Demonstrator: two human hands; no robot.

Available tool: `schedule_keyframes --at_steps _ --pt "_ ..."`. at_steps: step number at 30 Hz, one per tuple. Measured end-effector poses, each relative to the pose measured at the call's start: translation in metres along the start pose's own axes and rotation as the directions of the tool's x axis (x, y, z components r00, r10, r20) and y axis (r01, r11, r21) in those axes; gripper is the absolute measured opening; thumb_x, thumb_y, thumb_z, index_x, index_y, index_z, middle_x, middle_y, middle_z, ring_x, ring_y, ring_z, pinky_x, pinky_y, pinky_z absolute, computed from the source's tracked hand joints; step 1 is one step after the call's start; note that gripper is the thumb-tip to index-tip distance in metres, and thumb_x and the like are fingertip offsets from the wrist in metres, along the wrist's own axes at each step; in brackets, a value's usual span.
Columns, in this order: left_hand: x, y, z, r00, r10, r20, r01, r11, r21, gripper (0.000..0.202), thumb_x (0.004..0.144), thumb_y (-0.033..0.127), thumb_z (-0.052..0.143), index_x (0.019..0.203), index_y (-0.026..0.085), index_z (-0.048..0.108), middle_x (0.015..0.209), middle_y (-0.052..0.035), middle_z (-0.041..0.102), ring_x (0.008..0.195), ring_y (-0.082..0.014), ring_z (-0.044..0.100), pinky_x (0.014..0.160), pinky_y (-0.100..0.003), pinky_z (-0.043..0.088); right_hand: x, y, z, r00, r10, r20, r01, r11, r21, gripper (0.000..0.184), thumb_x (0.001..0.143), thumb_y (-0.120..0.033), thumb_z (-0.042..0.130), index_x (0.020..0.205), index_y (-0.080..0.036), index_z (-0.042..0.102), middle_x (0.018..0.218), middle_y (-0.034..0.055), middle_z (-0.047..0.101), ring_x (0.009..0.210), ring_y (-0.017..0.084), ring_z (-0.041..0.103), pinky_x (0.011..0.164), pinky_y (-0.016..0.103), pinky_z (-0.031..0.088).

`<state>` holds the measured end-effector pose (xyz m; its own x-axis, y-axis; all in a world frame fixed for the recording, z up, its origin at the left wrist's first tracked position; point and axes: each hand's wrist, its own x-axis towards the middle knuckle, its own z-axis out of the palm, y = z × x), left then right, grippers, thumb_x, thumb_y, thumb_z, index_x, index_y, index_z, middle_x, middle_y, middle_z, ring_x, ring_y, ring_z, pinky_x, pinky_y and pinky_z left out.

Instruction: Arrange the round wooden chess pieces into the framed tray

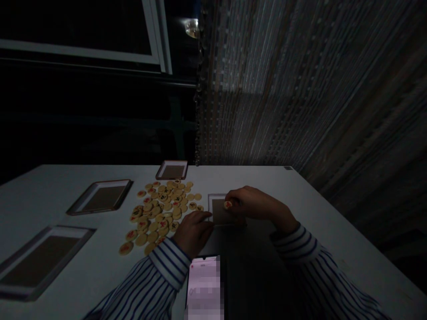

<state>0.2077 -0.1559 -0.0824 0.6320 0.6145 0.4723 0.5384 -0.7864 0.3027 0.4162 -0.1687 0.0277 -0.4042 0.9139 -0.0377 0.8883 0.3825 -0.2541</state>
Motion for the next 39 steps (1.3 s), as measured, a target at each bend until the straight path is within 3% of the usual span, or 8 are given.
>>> schedule_keyframes --at_steps 8,19,29,39 --pt "0.000 0.000 0.000 1.000 0.000 0.012 0.000 1.000 0.005 0.018 0.076 0.018 0.052 0.084 0.021 0.068 0.104 -0.0073 0.062 0.095 -0.0232 0.055 0.079 -0.040 0.046 0.004 0.005 0.005 0.999 0.008 0.047 -0.007 1.000 -0.017 0.023 0.077 -0.030 0.048 0.089 -0.019 0.064 0.083 0.0049 0.065 0.072 0.015 0.056 0.059 0.023 0.036" --pt "-0.001 -0.001 0.001 1.000 0.014 0.009 -0.015 0.999 0.029 0.018 0.076 0.018 0.052 0.084 0.022 0.067 0.104 -0.0064 0.062 0.095 -0.0224 0.054 0.079 -0.039 0.046 0.007 0.010 0.016 0.986 -0.057 0.160 0.060 0.998 -0.012 0.021 0.075 -0.025 0.048 0.084 -0.019 0.066 0.075 0.0035 0.065 0.061 0.012 0.054 0.053 0.022 0.034" --pt "-0.002 -0.001 0.001 1.000 0.005 0.010 -0.005 1.000 0.013 0.018 0.077 0.019 0.050 0.083 0.021 0.067 0.104 -0.0074 0.062 0.096 -0.0232 0.054 0.080 -0.040 0.045 0.010 0.010 0.022 0.971 -0.012 0.239 0.034 0.996 -0.088 0.021 0.073 -0.026 0.050 0.081 -0.018 0.067 0.073 0.0044 0.066 0.055 0.011 0.053 0.048 0.021 0.032" --pt "0.000 0.000 -0.001 1.000 0.001 0.013 -0.001 1.000 0.022 0.018 0.077 0.020 0.050 0.084 0.021 0.067 0.104 -0.0074 0.062 0.095 -0.0234 0.055 0.078 -0.040 0.046 0.010 0.009 0.024 0.970 -0.038 0.241 0.059 0.995 -0.084 0.019 0.072 -0.024 0.051 0.080 -0.018 0.066 0.074 0.0038 0.066 0.056 0.011 0.054 0.048 0.020 0.032"
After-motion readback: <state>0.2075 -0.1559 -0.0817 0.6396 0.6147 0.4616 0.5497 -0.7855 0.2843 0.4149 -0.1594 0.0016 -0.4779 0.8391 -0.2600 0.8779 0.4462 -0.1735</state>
